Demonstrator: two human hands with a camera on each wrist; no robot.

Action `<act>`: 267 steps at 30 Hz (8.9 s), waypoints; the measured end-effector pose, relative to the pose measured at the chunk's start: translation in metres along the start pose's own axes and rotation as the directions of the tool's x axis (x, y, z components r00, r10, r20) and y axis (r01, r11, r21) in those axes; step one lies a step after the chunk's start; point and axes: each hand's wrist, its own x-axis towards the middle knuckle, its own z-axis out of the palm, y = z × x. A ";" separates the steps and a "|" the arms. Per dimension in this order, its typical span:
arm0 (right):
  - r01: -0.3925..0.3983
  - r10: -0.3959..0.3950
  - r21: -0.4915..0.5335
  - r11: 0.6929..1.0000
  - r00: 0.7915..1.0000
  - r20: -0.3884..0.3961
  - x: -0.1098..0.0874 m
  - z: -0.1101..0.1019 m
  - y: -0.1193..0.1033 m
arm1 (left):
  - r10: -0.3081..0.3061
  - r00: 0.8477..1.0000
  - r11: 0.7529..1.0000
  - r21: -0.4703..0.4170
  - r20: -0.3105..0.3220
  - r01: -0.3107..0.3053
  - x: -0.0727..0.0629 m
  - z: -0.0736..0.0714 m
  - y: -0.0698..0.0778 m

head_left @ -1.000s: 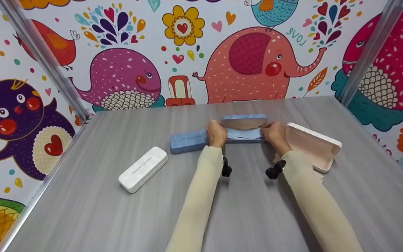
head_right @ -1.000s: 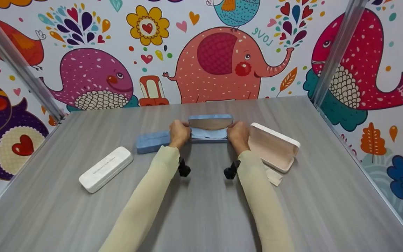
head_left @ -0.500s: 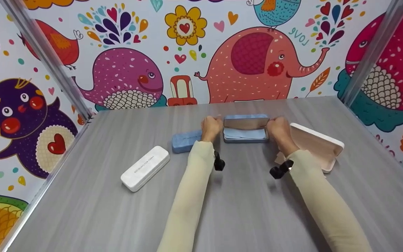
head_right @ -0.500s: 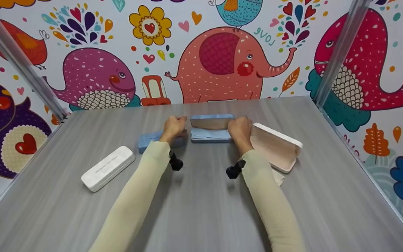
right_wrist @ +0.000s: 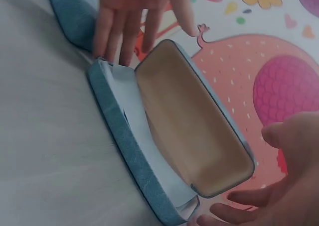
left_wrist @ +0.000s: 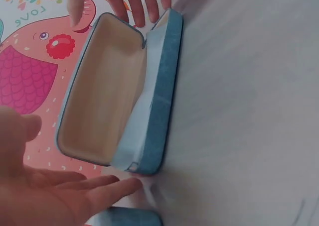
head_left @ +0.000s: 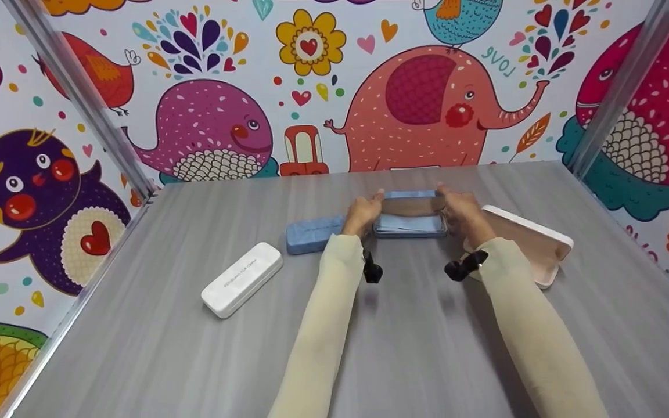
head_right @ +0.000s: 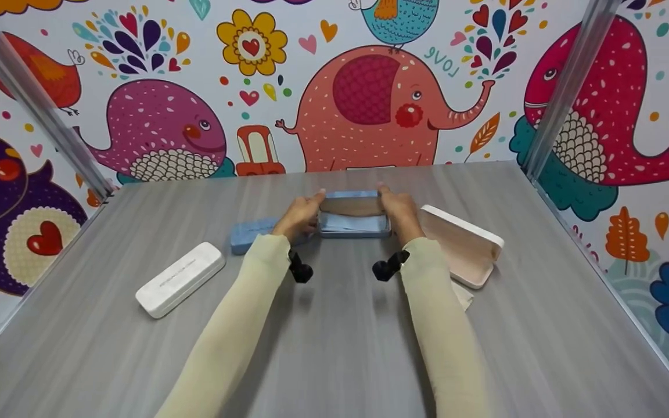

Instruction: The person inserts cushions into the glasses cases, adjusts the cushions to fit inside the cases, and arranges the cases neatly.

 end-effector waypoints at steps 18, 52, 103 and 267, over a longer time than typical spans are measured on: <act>-0.054 0.055 -0.011 0.998 0.994 0.095 -0.001 -0.003 0.005 | 0.072 0.995 0.993 0.097 -0.065 -0.066 0.001 0.006 -0.004; 0.284 -0.355 -0.409 0.867 0.929 -0.107 0.003 0.002 0.033 | -0.008 0.996 1.000 0.026 -0.087 0.010 0.003 0.009 -0.010; -0.081 0.084 -0.056 0.995 0.995 0.062 0.012 -0.009 0.013 | -0.005 0.998 0.999 -0.041 -0.057 0.003 -0.001 0.006 -0.003; 0.150 -0.124 -0.292 0.945 0.987 0.103 -0.118 -0.132 0.121 | -0.060 0.971 0.987 -0.133 0.233 0.093 -0.068 0.100 0.022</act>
